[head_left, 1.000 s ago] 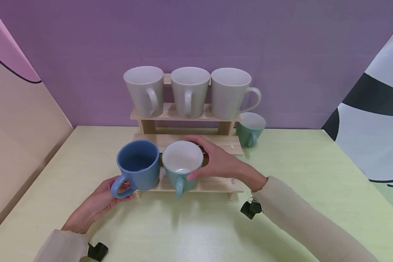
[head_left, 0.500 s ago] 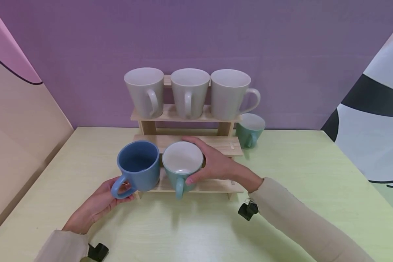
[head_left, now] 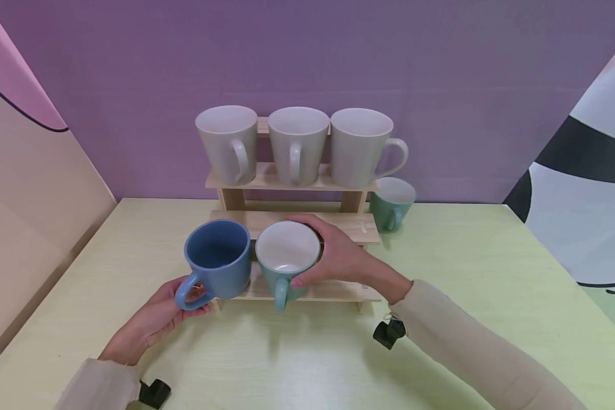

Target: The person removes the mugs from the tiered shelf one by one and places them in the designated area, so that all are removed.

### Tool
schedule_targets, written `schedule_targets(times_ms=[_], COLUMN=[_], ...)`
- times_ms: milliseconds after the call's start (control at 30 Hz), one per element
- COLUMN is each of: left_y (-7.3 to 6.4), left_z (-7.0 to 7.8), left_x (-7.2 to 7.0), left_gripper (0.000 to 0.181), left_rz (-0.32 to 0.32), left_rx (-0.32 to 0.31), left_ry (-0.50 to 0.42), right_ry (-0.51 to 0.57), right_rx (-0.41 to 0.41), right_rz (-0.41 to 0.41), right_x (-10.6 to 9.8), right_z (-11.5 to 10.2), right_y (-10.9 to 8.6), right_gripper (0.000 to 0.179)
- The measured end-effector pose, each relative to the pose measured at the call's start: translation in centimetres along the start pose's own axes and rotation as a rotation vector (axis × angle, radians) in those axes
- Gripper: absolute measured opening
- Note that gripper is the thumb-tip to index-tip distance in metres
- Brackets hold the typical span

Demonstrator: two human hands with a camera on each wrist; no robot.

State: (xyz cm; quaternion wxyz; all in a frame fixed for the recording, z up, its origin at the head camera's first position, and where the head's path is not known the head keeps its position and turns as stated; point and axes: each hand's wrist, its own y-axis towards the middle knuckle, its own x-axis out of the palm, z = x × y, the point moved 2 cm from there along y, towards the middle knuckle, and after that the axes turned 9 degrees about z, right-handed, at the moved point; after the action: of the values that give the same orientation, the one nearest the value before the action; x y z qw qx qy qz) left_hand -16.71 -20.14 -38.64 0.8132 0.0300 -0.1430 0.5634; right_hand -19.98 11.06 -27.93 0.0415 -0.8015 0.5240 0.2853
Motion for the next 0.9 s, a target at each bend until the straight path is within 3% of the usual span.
schedule_targets(times_ms=[133, 467, 700, 900], left_y=[0.1, 0.3, 0.3, 0.4], left_z=[0.0, 0.2, 0.1, 0.0], left_x=[0.1, -0.1, -0.1, -0.3], left_gripper=[0.019, 0.019, 0.020, 0.019], left_rz=[-0.003, 0.063, -0.014, -0.011], left_rx=[0.001, -0.030, 0.022, 0.000], left_ry=[0.002, 0.069, 0.027, 0.006], right_ry=[-0.008, 0.008, -0.029, -0.048], right_rx=[0.001, 0.028, 0.047, 0.016], right_rz=[0.023, 0.025, 0.045, 0.068], right_x=[-0.2, -0.8, -1.3, -1.7], right_z=[-0.1, 0.0, -0.1, -0.2], right_y=[-0.3, -1.1, -1.8, -2.3], right_gripper=[0.094, 0.096, 0.094, 0.093])
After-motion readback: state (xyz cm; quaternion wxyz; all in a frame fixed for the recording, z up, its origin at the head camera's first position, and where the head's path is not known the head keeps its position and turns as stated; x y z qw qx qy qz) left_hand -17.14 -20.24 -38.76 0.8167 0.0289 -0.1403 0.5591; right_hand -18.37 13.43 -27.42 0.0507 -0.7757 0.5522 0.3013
